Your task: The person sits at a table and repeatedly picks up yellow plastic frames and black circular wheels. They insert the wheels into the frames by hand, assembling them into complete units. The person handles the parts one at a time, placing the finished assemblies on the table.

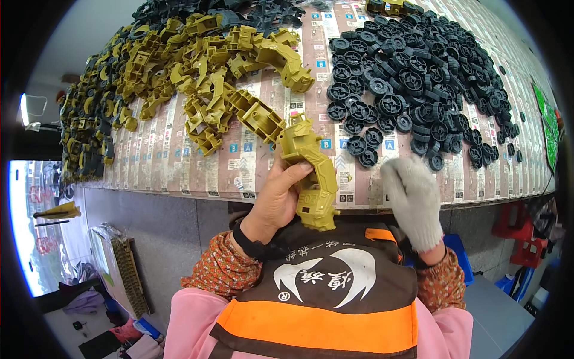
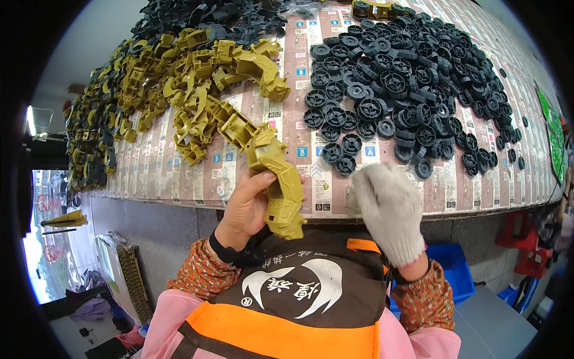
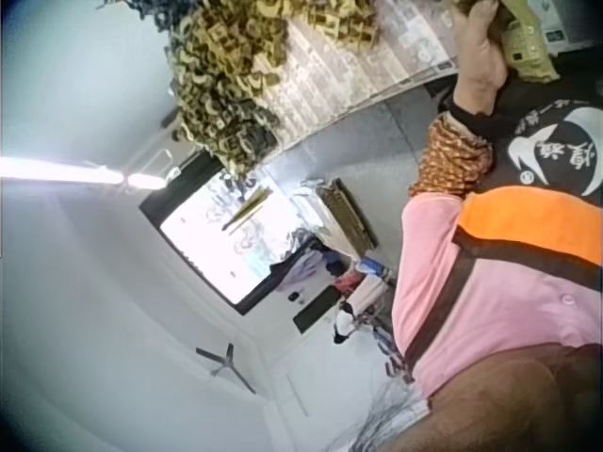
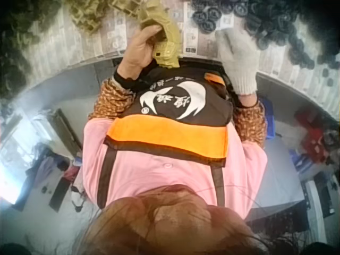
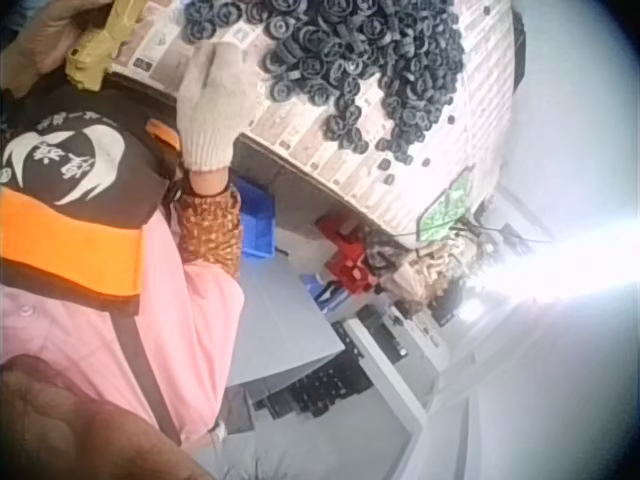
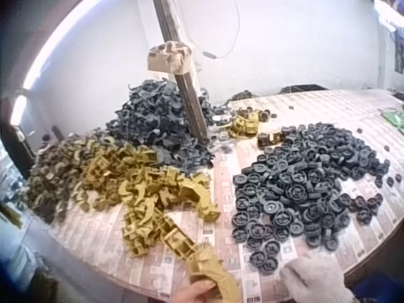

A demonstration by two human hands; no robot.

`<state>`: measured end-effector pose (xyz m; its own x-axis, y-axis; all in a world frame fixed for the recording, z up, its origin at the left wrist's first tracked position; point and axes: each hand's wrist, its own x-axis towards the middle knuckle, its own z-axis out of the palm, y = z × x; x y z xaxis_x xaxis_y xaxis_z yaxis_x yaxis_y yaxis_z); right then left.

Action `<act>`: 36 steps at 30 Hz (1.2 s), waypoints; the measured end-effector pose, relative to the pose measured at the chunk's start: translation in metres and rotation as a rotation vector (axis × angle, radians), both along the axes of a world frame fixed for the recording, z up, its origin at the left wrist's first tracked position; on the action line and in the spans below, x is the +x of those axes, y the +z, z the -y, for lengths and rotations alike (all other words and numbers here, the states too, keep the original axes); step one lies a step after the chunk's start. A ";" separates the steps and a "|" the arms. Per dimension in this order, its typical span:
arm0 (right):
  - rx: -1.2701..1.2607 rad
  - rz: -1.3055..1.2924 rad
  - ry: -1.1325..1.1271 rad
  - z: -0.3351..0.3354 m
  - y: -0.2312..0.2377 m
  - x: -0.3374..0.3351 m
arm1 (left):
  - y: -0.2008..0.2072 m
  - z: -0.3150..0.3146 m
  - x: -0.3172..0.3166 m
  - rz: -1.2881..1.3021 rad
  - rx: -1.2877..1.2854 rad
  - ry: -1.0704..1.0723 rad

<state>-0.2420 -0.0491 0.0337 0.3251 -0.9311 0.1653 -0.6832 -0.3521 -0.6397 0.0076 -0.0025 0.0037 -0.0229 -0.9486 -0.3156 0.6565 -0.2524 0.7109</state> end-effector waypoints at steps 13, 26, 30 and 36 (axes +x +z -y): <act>-0.159 -0.038 0.033 0.019 -0.021 0.030 | -0.001 -0.011 0.011 0.101 0.125 -0.146; 0.374 0.436 0.074 -0.013 0.000 0.053 | -0.002 -0.013 -0.016 0.378 -0.131 -0.131; 0.335 0.431 0.074 -0.015 -0.009 0.054 | -0.002 -0.013 -0.017 0.459 -0.144 -0.136; 0.438 0.441 0.034 -0.010 -0.006 0.050 | -0.003 -0.014 -0.021 0.529 -0.202 -0.199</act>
